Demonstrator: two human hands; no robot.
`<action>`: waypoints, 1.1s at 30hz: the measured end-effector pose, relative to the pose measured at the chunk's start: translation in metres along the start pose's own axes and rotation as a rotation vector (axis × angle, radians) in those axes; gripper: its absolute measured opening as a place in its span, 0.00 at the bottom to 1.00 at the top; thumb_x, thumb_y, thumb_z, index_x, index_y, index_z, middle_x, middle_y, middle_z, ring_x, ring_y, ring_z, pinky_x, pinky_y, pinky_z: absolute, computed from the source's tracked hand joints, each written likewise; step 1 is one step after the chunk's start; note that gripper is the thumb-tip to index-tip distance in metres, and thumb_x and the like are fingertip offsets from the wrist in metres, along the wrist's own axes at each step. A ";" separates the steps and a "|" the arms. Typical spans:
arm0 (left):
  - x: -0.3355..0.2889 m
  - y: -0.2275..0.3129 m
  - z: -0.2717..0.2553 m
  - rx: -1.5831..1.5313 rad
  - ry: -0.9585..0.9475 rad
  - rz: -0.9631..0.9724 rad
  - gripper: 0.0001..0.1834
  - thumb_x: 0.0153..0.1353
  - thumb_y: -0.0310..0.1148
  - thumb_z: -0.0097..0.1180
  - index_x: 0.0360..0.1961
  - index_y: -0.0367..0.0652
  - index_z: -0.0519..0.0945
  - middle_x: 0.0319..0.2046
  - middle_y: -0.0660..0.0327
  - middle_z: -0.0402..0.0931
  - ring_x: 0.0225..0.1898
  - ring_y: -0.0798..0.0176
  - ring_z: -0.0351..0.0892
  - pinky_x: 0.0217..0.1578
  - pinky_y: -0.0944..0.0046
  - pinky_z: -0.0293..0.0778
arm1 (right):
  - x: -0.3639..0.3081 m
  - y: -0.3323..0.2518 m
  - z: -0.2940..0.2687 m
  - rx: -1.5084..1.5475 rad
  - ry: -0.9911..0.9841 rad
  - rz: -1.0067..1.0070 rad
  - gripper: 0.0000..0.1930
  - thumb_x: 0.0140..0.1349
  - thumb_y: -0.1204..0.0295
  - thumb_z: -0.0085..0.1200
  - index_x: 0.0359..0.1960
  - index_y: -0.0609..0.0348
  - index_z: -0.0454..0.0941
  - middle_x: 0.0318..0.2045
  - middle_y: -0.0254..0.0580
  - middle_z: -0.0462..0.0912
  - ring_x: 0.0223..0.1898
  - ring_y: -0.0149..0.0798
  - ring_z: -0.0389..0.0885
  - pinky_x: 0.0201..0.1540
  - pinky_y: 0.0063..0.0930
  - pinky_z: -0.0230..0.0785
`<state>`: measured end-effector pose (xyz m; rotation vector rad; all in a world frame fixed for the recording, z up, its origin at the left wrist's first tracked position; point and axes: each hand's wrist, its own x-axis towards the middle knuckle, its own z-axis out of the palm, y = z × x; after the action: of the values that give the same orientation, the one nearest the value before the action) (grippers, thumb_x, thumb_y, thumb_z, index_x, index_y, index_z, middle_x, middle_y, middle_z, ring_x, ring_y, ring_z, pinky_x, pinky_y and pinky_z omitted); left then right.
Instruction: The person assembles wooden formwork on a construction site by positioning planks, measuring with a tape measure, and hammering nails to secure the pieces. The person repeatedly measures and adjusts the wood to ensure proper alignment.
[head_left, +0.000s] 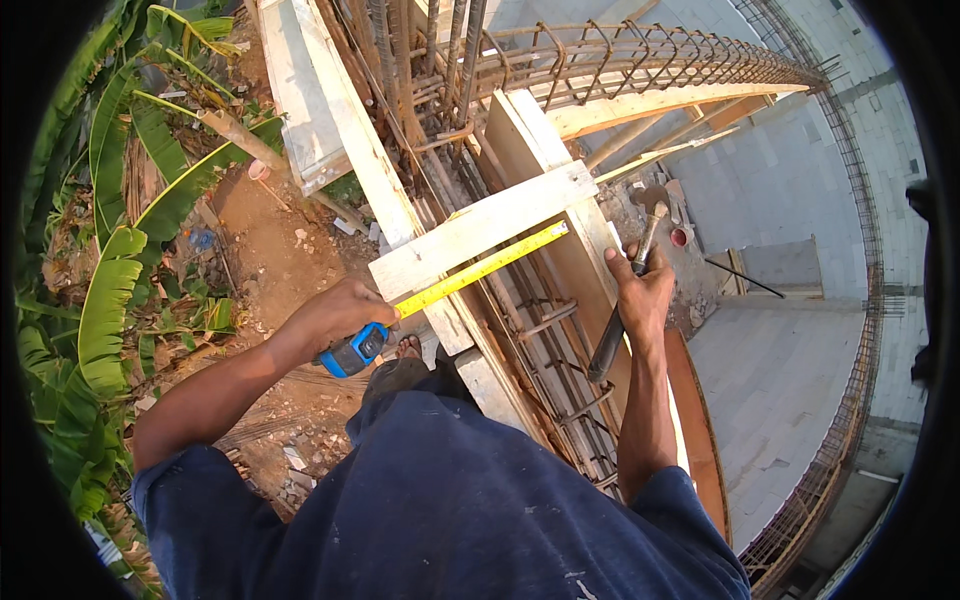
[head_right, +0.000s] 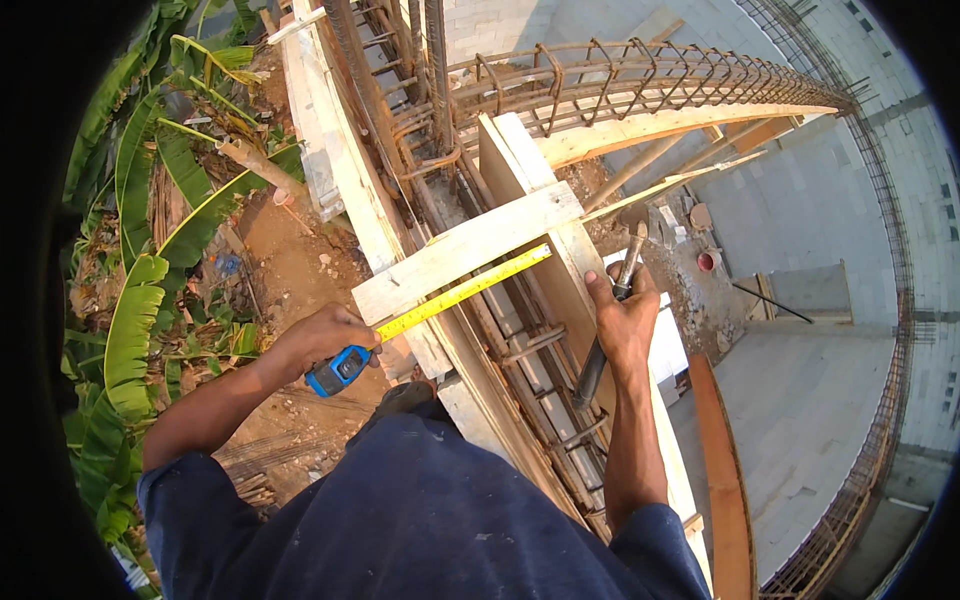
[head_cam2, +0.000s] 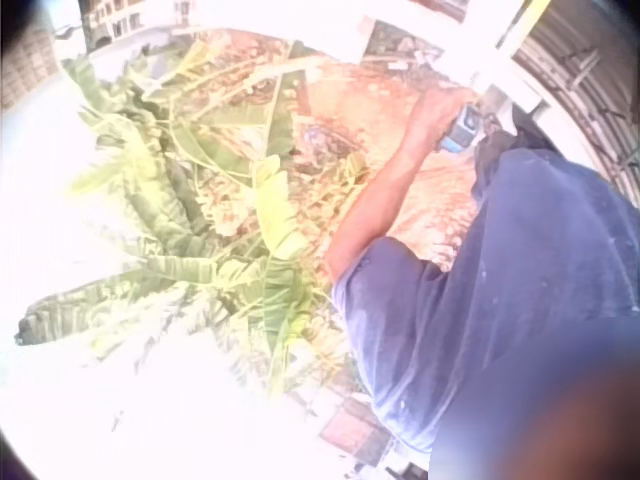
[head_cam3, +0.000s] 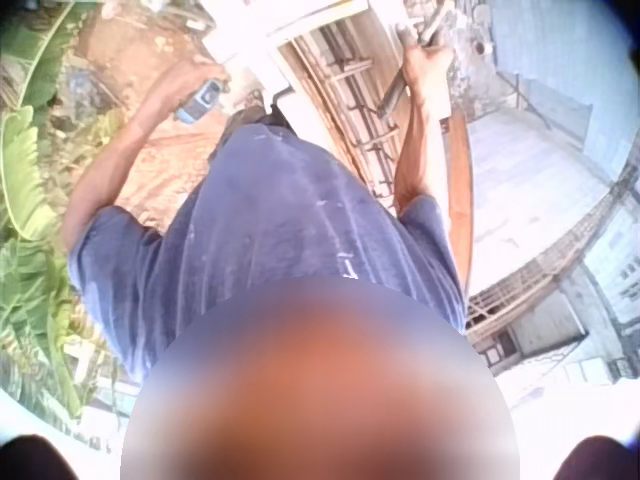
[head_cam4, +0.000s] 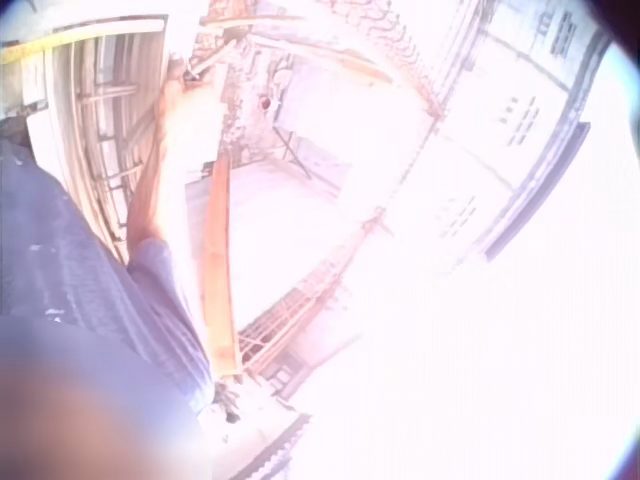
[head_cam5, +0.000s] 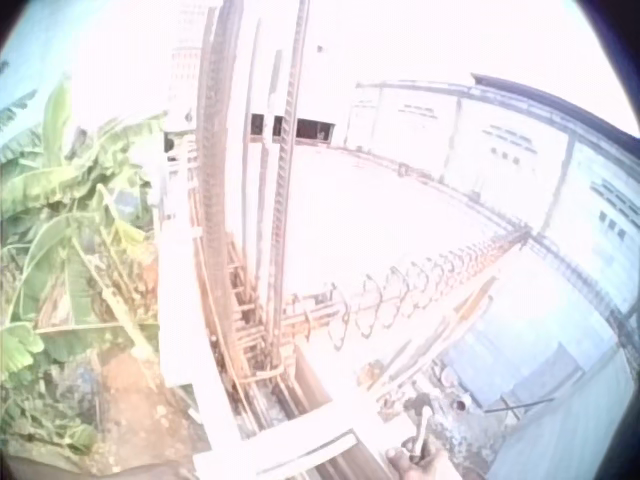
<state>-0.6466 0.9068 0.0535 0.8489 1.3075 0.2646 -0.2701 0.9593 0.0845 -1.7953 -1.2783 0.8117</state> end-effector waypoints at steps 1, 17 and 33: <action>0.001 0.000 0.000 -0.039 -0.009 0.014 0.17 0.57 0.35 0.63 0.37 0.28 0.83 0.29 0.53 0.84 0.28 0.65 0.83 0.31 0.69 0.77 | 0.001 -0.005 0.005 0.018 0.014 -0.007 0.11 0.57 0.73 0.66 0.32 0.60 0.73 0.24 0.30 0.73 0.27 0.26 0.66 0.31 0.23 0.59; -0.003 0.006 0.003 -0.082 -0.011 0.004 0.18 0.56 0.37 0.62 0.35 0.28 0.83 0.27 0.56 0.83 0.27 0.70 0.81 0.31 0.69 0.76 | -0.030 -0.011 0.097 0.319 0.120 0.168 0.14 0.59 0.73 0.65 0.28 0.61 0.68 0.21 0.43 0.80 0.21 0.33 0.83 0.20 0.24 0.75; -0.020 -0.006 -0.013 0.192 0.079 -0.079 0.15 0.61 0.37 0.59 0.38 0.33 0.86 0.30 0.59 0.85 0.28 0.72 0.80 0.33 0.70 0.74 | -0.019 -0.015 0.073 0.267 0.081 0.185 0.19 0.61 0.60 0.66 0.32 0.65 0.73 0.21 0.45 0.82 0.15 0.29 0.76 0.13 0.22 0.66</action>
<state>-0.6659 0.8960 0.0638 0.9538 1.4537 0.1127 -0.3437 0.9605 0.0618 -1.7262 -0.9140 0.9538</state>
